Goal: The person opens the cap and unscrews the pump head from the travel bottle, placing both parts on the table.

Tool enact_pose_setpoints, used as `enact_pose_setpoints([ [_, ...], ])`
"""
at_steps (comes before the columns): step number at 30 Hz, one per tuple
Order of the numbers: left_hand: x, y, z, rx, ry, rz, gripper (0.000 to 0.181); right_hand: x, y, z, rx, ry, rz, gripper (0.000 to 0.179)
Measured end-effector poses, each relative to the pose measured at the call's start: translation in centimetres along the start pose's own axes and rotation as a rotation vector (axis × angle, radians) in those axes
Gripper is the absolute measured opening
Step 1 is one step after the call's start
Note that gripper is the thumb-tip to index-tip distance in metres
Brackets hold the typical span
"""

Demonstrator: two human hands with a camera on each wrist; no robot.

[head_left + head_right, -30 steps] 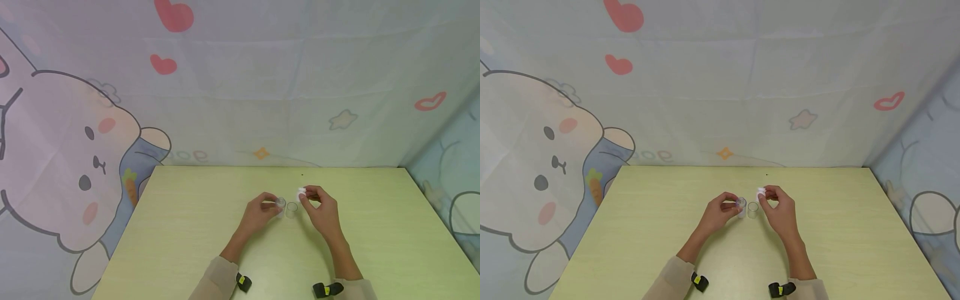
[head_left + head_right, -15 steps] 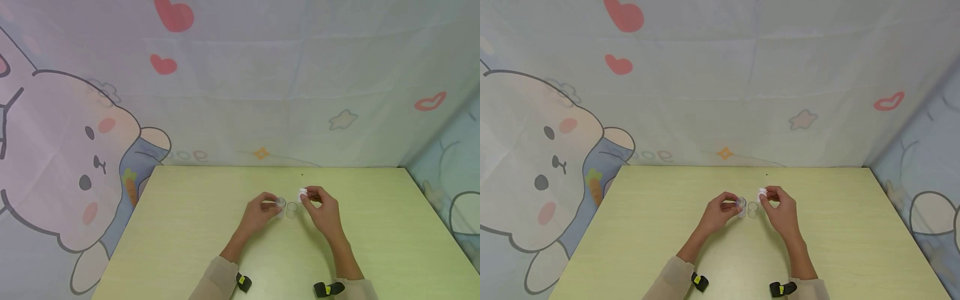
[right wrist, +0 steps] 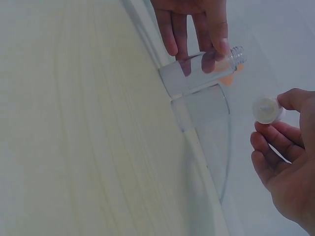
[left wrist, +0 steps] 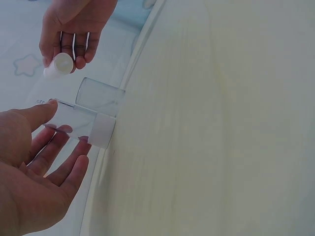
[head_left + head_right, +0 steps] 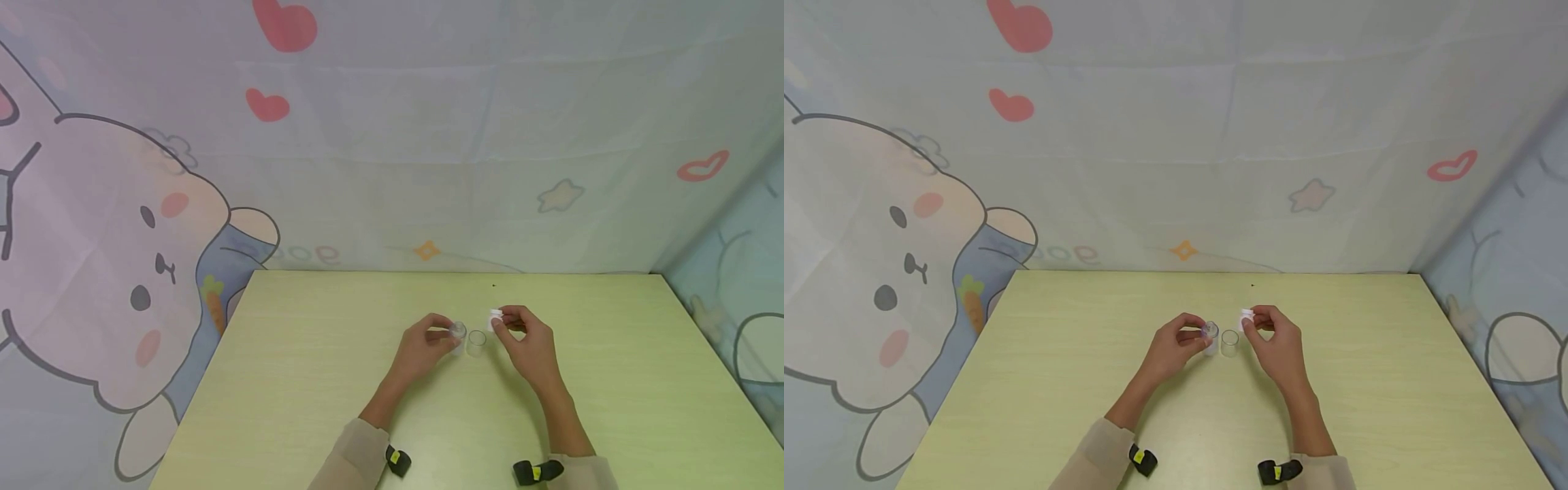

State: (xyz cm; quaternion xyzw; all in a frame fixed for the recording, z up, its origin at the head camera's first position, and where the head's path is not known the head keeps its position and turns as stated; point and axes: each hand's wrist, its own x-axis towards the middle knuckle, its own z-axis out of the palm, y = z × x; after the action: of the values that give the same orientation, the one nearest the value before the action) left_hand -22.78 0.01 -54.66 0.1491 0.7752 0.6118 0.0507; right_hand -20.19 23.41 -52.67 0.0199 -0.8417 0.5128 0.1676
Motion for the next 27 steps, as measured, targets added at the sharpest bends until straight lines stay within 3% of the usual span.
enact_pose_setpoints([
  [27, -0.12, 0.26, -0.02, 0.0, -0.007, -0.011, 0.027, 0.12, 0.63, -0.07, -0.049, -0.039, 0.032, 0.03],
])
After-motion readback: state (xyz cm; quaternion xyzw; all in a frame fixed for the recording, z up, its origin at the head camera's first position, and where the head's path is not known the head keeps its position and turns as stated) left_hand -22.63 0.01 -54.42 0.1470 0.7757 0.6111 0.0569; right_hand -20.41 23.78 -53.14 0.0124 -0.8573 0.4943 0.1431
